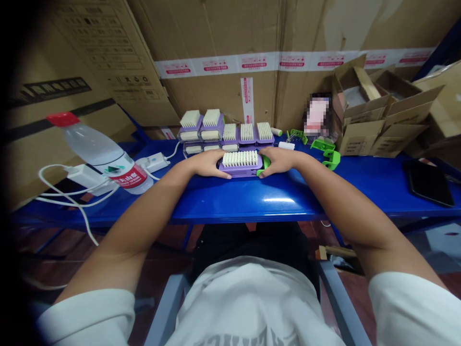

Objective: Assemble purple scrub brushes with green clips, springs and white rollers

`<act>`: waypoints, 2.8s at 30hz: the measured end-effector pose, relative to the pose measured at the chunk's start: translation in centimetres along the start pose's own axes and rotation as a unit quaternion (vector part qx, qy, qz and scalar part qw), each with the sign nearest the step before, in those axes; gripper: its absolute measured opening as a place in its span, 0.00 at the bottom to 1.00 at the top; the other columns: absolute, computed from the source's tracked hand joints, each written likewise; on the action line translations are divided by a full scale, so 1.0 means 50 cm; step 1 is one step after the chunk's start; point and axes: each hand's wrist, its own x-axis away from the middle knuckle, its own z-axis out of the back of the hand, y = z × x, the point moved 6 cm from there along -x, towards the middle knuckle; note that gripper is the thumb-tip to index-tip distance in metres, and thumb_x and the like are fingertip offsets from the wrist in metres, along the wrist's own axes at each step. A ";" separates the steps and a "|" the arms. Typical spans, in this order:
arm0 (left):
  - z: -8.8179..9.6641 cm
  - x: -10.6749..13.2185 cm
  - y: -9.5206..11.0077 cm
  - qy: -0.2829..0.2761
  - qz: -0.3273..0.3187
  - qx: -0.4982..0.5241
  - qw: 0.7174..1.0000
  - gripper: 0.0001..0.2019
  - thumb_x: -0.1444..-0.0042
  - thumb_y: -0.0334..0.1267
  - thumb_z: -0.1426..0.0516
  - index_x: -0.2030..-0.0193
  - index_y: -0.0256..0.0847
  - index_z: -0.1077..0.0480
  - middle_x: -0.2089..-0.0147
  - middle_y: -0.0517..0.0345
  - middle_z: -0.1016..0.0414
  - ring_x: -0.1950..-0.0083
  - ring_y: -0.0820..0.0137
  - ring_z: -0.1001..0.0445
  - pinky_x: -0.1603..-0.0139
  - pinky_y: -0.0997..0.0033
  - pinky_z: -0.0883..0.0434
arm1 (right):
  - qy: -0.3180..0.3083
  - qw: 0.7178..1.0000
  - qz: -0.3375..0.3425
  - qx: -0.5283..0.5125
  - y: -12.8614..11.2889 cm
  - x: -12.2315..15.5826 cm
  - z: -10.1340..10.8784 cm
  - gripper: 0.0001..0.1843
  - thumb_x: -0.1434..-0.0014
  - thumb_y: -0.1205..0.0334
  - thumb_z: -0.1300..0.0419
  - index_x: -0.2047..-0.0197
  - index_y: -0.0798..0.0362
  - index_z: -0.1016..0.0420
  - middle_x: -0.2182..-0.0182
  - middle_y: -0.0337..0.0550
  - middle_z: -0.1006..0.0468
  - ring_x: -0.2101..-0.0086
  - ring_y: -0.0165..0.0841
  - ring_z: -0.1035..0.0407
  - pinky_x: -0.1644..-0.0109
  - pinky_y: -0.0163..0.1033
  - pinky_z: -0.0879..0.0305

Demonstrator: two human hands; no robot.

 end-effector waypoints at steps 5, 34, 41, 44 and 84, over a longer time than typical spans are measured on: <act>-0.001 -0.001 -0.001 -0.001 -0.001 0.005 1.000 0.48 0.42 0.65 0.28 0.20 0.42 0.27 0.20 0.42 0.22 0.24 0.43 0.20 0.23 0.51 0.24 | -0.004 1.000 0.010 0.000 -0.006 0.000 0.001 0.55 0.49 0.29 0.20 0.29 0.55 0.20 0.34 0.64 0.14 0.37 0.67 0.19 0.27 0.71 0.24; 0.001 0.008 -0.024 -0.006 0.019 0.014 1.000 0.54 0.44 0.68 0.27 0.17 0.42 0.30 0.18 0.39 0.24 0.22 0.42 0.21 0.22 0.51 0.25 | -0.035 0.998 -0.040 -0.020 0.049 0.031 0.033 0.58 0.51 0.26 0.19 0.26 0.51 0.18 0.46 0.53 0.09 0.51 0.55 0.14 0.39 0.61 0.18; 0.002 0.008 -0.022 -0.006 0.021 0.010 1.000 0.50 0.44 0.66 0.27 0.20 0.42 0.27 0.22 0.41 0.20 0.27 0.43 0.17 0.27 0.53 0.22 | -0.022 1.000 -0.002 -0.013 0.044 0.026 0.028 0.53 0.48 0.23 0.22 0.30 0.50 0.16 0.55 0.48 0.10 0.58 0.49 0.15 0.46 0.56 0.17; 0.002 0.009 -0.021 -0.004 0.018 0.017 1.000 0.49 0.44 0.66 0.27 0.21 0.42 0.26 0.23 0.42 0.18 0.28 0.44 0.16 0.28 0.54 0.21 | -0.026 0.999 -0.018 -0.016 0.043 0.027 0.028 0.56 0.49 0.22 0.22 0.30 0.52 0.17 0.55 0.50 0.10 0.56 0.50 0.16 0.46 0.56 0.17; 0.000 0.005 -0.027 0.002 0.013 0.016 1.000 0.46 0.44 0.66 0.28 0.24 0.41 0.24 0.25 0.42 0.17 0.30 0.44 0.15 0.32 0.56 0.20 | 0.011 0.999 0.013 -0.037 -0.005 0.003 0.004 0.61 0.49 0.28 0.19 0.23 0.57 0.22 0.31 0.63 0.14 0.34 0.65 0.19 0.23 0.70 0.26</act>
